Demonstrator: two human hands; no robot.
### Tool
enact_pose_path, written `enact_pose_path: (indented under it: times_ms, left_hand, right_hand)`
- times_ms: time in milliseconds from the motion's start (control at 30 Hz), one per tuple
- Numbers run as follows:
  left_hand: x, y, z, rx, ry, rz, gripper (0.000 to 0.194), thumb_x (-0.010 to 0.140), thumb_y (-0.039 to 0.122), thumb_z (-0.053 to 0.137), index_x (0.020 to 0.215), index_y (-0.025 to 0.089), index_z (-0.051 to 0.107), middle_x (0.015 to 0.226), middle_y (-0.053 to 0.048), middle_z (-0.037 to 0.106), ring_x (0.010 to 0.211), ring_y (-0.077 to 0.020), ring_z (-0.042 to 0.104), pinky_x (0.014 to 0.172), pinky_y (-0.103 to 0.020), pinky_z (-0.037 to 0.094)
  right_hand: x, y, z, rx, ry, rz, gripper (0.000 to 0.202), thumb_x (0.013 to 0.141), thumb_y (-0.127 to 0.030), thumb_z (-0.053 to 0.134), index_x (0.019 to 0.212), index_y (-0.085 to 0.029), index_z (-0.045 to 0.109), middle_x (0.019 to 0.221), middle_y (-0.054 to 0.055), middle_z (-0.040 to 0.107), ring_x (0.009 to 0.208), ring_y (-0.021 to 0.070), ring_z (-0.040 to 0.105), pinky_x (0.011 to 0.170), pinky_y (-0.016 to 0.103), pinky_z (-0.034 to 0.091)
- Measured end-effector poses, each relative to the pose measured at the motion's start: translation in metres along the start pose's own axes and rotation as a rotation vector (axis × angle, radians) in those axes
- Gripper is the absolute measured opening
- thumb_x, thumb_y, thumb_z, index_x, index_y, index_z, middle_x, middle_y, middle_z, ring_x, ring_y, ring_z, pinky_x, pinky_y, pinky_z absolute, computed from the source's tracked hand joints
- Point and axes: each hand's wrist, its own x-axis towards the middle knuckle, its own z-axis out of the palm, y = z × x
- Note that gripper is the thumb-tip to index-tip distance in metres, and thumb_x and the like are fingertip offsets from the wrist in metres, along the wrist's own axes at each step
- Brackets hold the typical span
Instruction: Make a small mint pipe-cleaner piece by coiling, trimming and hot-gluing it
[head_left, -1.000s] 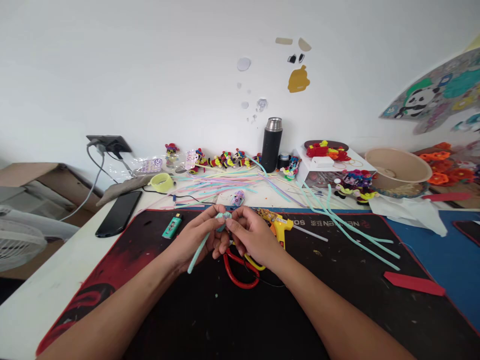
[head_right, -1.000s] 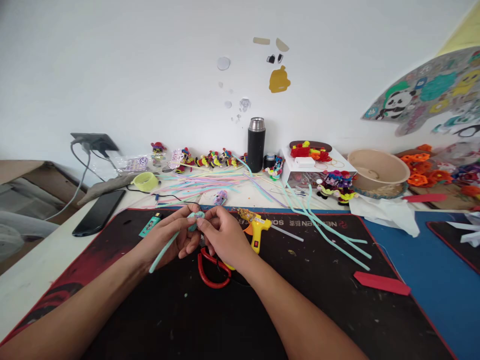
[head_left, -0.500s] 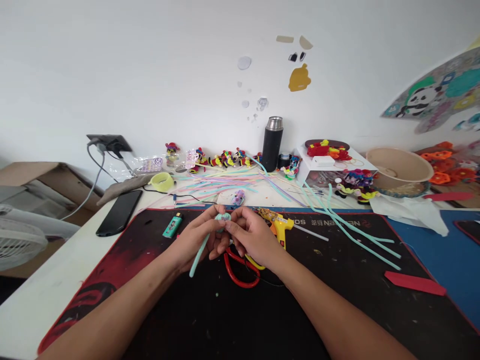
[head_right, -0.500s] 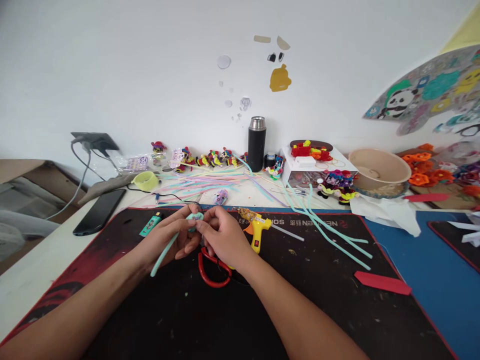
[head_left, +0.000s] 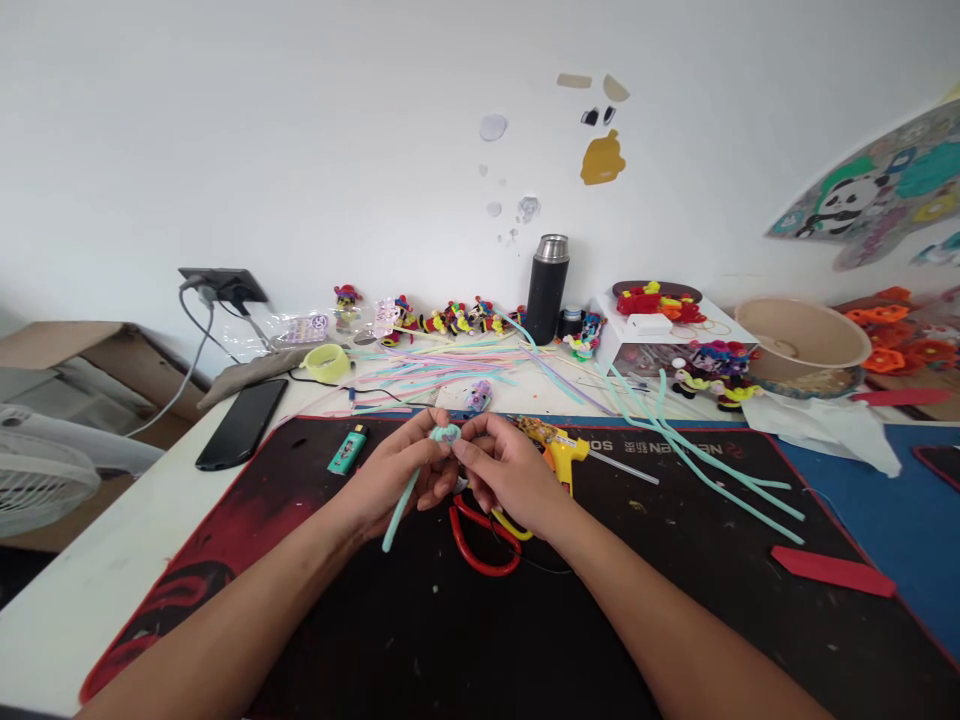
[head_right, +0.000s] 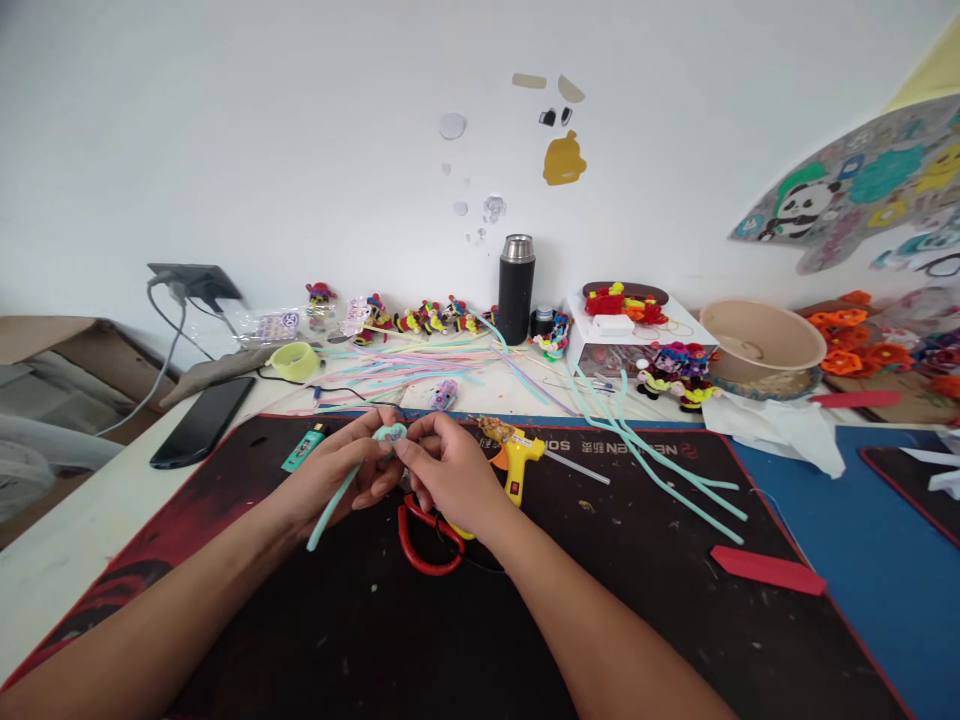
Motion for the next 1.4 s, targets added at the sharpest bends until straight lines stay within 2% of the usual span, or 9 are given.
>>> enact_pose_path:
  times_ms: [300, 667, 833, 1167, 1400]
  left_hand:
    - [-0.0011, 0.0011, 0.0039, -0.062, 0.017, -0.033, 0.037, 0.078, 0.018, 0.077, 0.105, 0.022, 0.051, 0.071, 0.005, 0.058, 0.044, -0.0081, 0.053, 0.033, -0.011, 0.032]
    - [-0.0003, 0.0058, 0.0083, -0.104, -0.001, -0.075, 0.035, 0.076, 0.017, 0.076, 0.102, 0.020, 0.053, 0.071, 0.005, 0.056, 0.044, -0.0074, 0.051, 0.032, -0.012, 0.028]
    - [-0.0004, 0.0040, 0.0071, -0.097, 0.026, -0.069, 0.037, 0.075, 0.015, 0.076, 0.104, 0.020, 0.053, 0.075, 0.004, 0.060, 0.044, -0.0074, 0.053, 0.032, -0.012, 0.030]
    - [-0.0002, 0.0018, 0.0030, -0.111, 0.013, -0.081, 0.039, 0.076, 0.010, 0.071, 0.109, 0.022, 0.052, 0.066, 0.005, 0.057, 0.042, -0.0094, 0.053, 0.032, -0.012, 0.033]
    - [0.0030, -0.0001, 0.0000, -0.062, 0.009, -0.089, 0.039, 0.078, 0.014, 0.069, 0.111, 0.023, 0.050, 0.056, 0.007, 0.055, 0.039, -0.0104, 0.049, 0.032, -0.012, 0.033]
  right_hand:
    - [-0.0003, -0.0019, 0.0005, 0.004, 0.007, -0.001, 0.030, 0.091, -0.046, 0.070, 0.097, -0.024, 0.050, 0.055, -0.011, 0.055, 0.036, 0.0081, 0.047, 0.036, 0.017, 0.033]
    - [0.0009, 0.0008, 0.0009, -0.013, 0.018, -0.017, 0.027, 0.091, -0.043, 0.069, 0.096, -0.024, 0.050, 0.054, -0.012, 0.055, 0.035, 0.0080, 0.046, 0.036, 0.018, 0.033]
    - [0.0012, 0.0021, 0.0018, -0.018, 0.020, -0.019, 0.025, 0.092, -0.040, 0.068, 0.096, -0.024, 0.049, 0.053, -0.012, 0.055, 0.034, 0.0082, 0.046, 0.036, 0.018, 0.033]
    - [0.0001, 0.0044, 0.0024, -0.030, 0.024, -0.043, 0.020, 0.093, -0.036, 0.066, 0.094, -0.024, 0.050, 0.053, -0.012, 0.055, 0.034, 0.0077, 0.045, 0.036, 0.017, 0.033]
    - [0.0011, 0.0040, 0.0029, -0.039, 0.036, -0.020, 0.019, 0.092, -0.035, 0.065, 0.094, -0.025, 0.049, 0.053, -0.013, 0.055, 0.033, 0.0075, 0.045, 0.036, 0.018, 0.033]
